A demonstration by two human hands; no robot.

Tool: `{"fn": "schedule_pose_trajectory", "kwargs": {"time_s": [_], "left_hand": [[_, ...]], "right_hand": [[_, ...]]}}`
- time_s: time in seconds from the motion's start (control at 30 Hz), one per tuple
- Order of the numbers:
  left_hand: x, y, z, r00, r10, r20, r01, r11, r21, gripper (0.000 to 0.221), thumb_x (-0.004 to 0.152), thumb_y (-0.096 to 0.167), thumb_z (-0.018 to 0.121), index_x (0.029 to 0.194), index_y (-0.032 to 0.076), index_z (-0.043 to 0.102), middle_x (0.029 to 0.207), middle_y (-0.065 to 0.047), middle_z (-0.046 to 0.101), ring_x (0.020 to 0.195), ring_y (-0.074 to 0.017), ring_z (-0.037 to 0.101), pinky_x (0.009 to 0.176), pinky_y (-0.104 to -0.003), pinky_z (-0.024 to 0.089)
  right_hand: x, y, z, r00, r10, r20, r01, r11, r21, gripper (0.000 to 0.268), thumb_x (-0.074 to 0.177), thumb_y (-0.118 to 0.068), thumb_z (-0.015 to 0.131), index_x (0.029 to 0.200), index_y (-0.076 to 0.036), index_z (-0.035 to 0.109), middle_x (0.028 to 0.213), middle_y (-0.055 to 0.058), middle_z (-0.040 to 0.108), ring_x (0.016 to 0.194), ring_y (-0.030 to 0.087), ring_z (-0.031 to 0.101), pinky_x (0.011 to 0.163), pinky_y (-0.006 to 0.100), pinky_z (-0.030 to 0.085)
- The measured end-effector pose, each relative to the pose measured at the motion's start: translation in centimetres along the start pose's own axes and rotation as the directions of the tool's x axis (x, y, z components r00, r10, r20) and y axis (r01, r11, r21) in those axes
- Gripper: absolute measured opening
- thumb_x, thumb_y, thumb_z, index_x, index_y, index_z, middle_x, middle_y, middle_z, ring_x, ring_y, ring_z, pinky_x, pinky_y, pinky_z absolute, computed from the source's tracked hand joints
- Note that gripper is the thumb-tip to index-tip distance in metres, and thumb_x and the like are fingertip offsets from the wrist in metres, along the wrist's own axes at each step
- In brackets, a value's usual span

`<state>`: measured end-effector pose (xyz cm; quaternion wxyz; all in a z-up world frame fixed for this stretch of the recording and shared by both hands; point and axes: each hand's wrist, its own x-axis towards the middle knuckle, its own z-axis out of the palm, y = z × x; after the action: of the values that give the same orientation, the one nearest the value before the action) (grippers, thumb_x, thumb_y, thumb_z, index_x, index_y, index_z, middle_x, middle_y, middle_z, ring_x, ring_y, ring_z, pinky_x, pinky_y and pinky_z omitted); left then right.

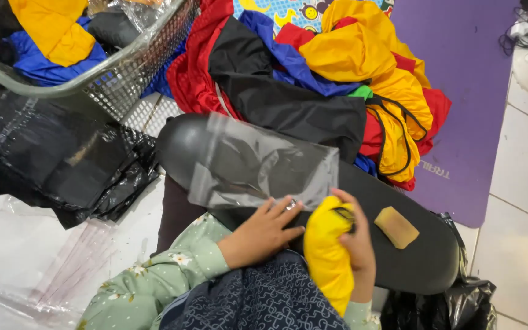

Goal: Folding yellow fabric items, cleaning them with a sponge, and packing them into plastic bags.

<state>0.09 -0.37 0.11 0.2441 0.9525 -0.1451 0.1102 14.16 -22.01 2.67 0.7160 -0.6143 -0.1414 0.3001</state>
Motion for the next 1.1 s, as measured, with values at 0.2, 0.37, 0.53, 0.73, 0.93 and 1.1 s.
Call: {"fn": "schedule_pose_trajectory", "kwargs": {"time_s": [0.2, 0.37, 0.53, 0.73, 0.93, 1.1], "left_hand": [[0.0, -1.5, -4.7, 0.987, 0.016, -0.161, -0.057, 0.965, -0.256, 0.035, 0.085, 0.01, 0.062, 0.119, 0.001, 0.062, 0.133, -0.018, 0.063, 0.125, -0.0395, 0.056, 0.109, -0.047, 0.043], [-1.6, -4.8, -9.8, 0.792, -0.329, -0.514, 0.34, 0.937, -0.075, 0.031, 0.079, 0.01, 0.075, 0.109, 0.008, 0.066, 0.12, -0.006, 0.069, 0.112, -0.0303, 0.062, 0.098, -0.043, 0.049], [-3.1, -9.0, -8.1, 0.975, -0.087, -0.206, 0.129, 0.972, 0.196, 0.049, 0.09, 0.01, 0.056, 0.138, 0.017, 0.061, 0.159, 0.003, 0.047, 0.153, -0.0243, 0.03, 0.122, -0.048, 0.026], [-2.5, -11.5, -8.8, 0.995, 0.056, 0.079, -0.081, 0.933, 0.35, 0.041, 0.083, 0.018, 0.061, 0.123, 0.01, 0.067, 0.141, -0.004, 0.062, 0.129, -0.0224, 0.055, 0.1, -0.036, 0.043], [-2.7, -11.5, -9.8, 0.997, 0.073, 0.027, -0.077, 0.897, 0.436, 0.023, 0.083, 0.018, 0.063, 0.103, 0.009, 0.068, 0.119, -0.001, 0.069, 0.093, -0.0215, 0.062, 0.084, -0.034, 0.048], [-2.7, -10.3, -9.6, 0.996, 0.063, -0.058, -0.026, 0.866, 0.5, 0.006, 0.082, 0.018, 0.063, 0.086, 0.014, 0.064, 0.095, -0.001, 0.066, 0.087, -0.0217, 0.057, 0.08, -0.034, 0.046]], "right_hand": [[1.3, -1.2, 3.1, 0.955, 0.262, 0.139, -0.237, 0.956, -0.175, 0.098, 0.067, -0.012, 0.078, 0.157, -0.001, 0.042, 0.108, 0.014, 0.07, 0.085, 0.018, 0.064, 0.073, 0.023, 0.047], [0.8, -0.1, 1.7, 0.942, 0.329, -0.062, -0.333, 0.898, -0.287, 0.083, 0.073, -0.005, 0.074, 0.152, 0.0, 0.05, 0.129, 0.019, 0.07, 0.103, 0.026, 0.068, 0.091, 0.029, 0.051], [1.1, -0.9, 2.4, 0.932, 0.351, -0.094, -0.362, 0.886, -0.289, 0.088, 0.07, -0.006, 0.077, 0.153, 0.0, 0.049, 0.127, 0.021, 0.071, 0.101, 0.027, 0.07, 0.088, 0.031, 0.053], [0.4, -2.7, 1.9, 0.958, 0.26, -0.119, -0.279, 0.942, -0.186, 0.09, 0.067, -0.002, 0.077, 0.153, -0.001, 0.05, 0.118, 0.021, 0.071, 0.094, 0.027, 0.068, 0.084, 0.031, 0.052], [-0.9, -2.1, 0.1, 0.979, 0.181, -0.089, -0.19, 0.977, -0.101, 0.087, 0.071, -0.005, 0.078, 0.153, 0.001, 0.048, 0.116, 0.02, 0.071, 0.091, 0.024, 0.067, 0.08, 0.03, 0.052], [-1.5, -3.2, 0.5, 0.975, 0.194, -0.106, -0.203, 0.976, -0.084, 0.088, 0.068, -0.002, 0.078, 0.152, 0.0, 0.051, 0.113, 0.022, 0.072, 0.088, 0.026, 0.068, 0.078, 0.031, 0.053]]}}
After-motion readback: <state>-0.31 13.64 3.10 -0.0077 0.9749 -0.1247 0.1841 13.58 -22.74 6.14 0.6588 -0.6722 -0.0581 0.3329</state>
